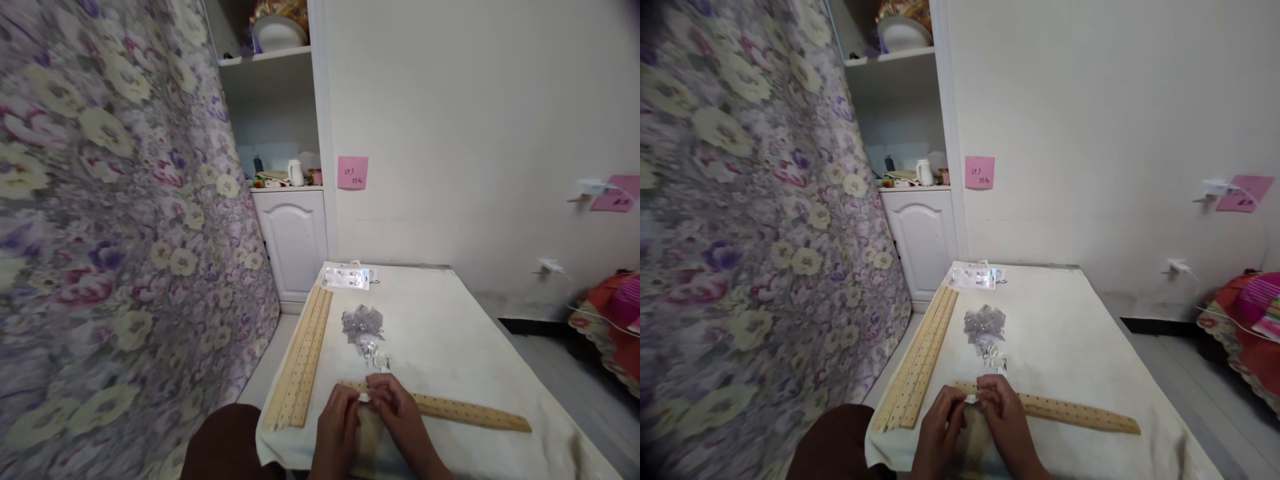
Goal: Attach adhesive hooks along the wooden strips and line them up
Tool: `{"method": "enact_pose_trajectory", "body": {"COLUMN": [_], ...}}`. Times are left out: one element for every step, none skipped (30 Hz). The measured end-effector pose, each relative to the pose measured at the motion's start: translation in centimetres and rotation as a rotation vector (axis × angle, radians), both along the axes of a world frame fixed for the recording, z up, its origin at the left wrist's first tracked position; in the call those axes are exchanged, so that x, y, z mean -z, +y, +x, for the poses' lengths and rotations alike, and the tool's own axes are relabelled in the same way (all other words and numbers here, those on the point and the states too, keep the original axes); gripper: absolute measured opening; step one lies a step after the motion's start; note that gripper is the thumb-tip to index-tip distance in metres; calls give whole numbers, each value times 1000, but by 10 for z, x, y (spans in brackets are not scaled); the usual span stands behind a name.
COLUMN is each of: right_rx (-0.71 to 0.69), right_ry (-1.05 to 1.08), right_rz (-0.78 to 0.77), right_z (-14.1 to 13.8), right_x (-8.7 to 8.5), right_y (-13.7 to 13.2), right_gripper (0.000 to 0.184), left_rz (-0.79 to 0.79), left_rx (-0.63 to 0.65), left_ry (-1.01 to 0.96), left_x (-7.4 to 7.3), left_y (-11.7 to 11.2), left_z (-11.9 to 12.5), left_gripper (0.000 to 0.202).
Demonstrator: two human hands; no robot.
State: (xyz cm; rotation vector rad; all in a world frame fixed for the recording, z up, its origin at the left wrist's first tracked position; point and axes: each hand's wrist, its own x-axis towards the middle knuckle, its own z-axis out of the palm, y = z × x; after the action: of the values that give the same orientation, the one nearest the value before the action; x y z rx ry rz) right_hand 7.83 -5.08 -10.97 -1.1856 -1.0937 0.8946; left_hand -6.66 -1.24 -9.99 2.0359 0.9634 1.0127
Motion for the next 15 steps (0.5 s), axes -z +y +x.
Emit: {"method": "enact_pose_trajectory", "body": {"right_rx": [-4,-4,-5,-7,-13,-22,-34,-44,-48,-45,-40,-32,-23,-13,-6], "right_ry": [43,86,130,177,222,259,280,285,277,259,237,217,200,185,171], "right_rz": [-13,-27,-42,-60,-78,-95,-109,-115,-114,-105,-92,-82,-76,-74,-75], "right_z": [0,1,1,1,1,1,1,1,1,1,1,1,1,1,1], "right_x": [0,1,2,3,4,5,6,7,7,7,7,7,8,8,9], "right_y": [0,0,0,1,1,2,2,3,4,4,4,5,5,6,6], "right_gripper": [26,28,30,32,33,34,34,33,32,30,28,27,25,23,21], "left_rz": [15,25,34,41,49,56,62,61,54,41,19,-17,-65,-124,-188], "left_rx": [7,16,25,36,46,58,71,83,92,96,92,81,65,48,30], "left_ry": [-5,-11,-15,-14,-11,-6,-4,-5,-12,-23,-43,-67,-95,-122,-150], "left_x": [1,2,3,4,6,7,9,11,13,16,18,19,21,21,21], "left_y": [-1,-1,-2,-2,-3,-3,-4,-4,-5,-6,-7,-8,-8,-9,-10], "left_z": [-1,-3,-4,-5,-7,-8,-9,-9,-10,-10,-10,-9,-8,-7,-6], "left_gripper": [19,19,19,19,19,19,19,19,19,18,18,17,17,16,17]}}
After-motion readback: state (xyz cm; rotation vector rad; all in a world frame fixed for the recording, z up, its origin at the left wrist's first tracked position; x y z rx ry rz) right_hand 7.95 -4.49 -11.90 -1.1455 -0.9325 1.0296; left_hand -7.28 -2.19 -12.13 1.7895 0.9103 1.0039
